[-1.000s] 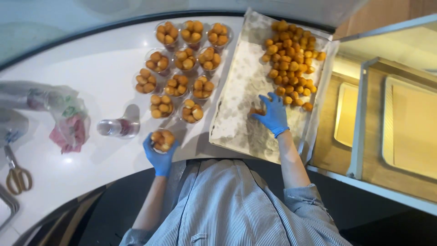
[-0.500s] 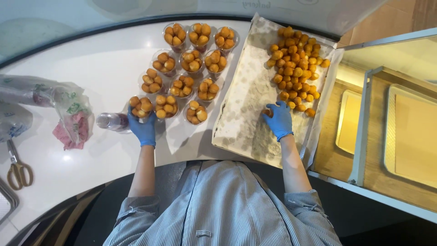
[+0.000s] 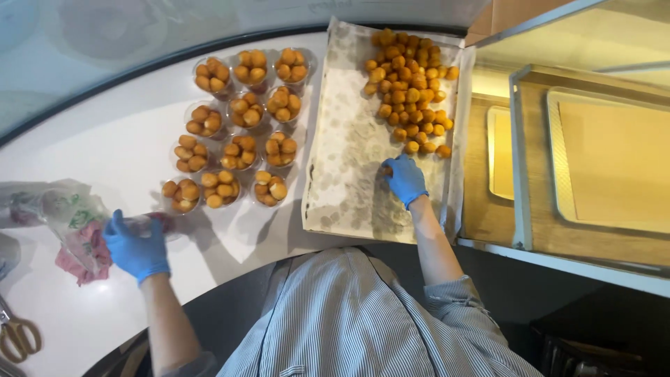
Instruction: The person places small fried dough balls from a tray into plastic cups, then takes clear lids from a plastic sleeve and places them onto the cups.
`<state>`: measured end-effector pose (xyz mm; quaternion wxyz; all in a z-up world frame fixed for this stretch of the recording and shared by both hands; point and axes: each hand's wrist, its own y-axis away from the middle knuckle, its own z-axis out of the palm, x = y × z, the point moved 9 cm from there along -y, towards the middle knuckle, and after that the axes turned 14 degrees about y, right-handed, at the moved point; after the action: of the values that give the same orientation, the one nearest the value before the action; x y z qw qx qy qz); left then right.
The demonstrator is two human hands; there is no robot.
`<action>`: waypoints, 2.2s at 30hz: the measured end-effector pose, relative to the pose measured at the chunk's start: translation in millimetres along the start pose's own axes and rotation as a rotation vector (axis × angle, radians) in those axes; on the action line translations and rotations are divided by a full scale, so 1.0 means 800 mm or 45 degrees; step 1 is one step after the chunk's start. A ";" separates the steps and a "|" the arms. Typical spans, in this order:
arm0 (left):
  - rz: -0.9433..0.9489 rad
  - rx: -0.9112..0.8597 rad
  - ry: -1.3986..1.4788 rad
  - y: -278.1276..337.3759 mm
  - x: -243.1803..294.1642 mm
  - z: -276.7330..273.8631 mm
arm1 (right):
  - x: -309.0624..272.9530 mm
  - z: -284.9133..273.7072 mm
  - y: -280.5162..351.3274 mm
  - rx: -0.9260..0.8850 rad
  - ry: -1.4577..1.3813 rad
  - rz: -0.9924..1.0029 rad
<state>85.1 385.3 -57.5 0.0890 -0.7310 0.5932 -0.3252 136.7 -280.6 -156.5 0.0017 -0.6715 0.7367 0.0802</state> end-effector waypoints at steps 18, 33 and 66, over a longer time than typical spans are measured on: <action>-0.520 -0.079 0.645 -0.122 -0.002 -0.163 | 0.032 -0.025 0.042 0.063 -0.440 0.049; 0.392 -1.266 1.865 0.079 0.595 0.191 | -0.077 -0.317 0.090 0.605 -0.925 -0.224; -0.103 -1.093 1.778 0.055 0.516 0.220 | -0.086 -0.074 -0.148 -0.033 -0.006 -0.224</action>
<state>186.6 -54.2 -63.8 -0.6000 -0.3515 0.5580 -0.4528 266.8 -229.8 -104.3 0.0018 -0.7334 0.6737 0.0907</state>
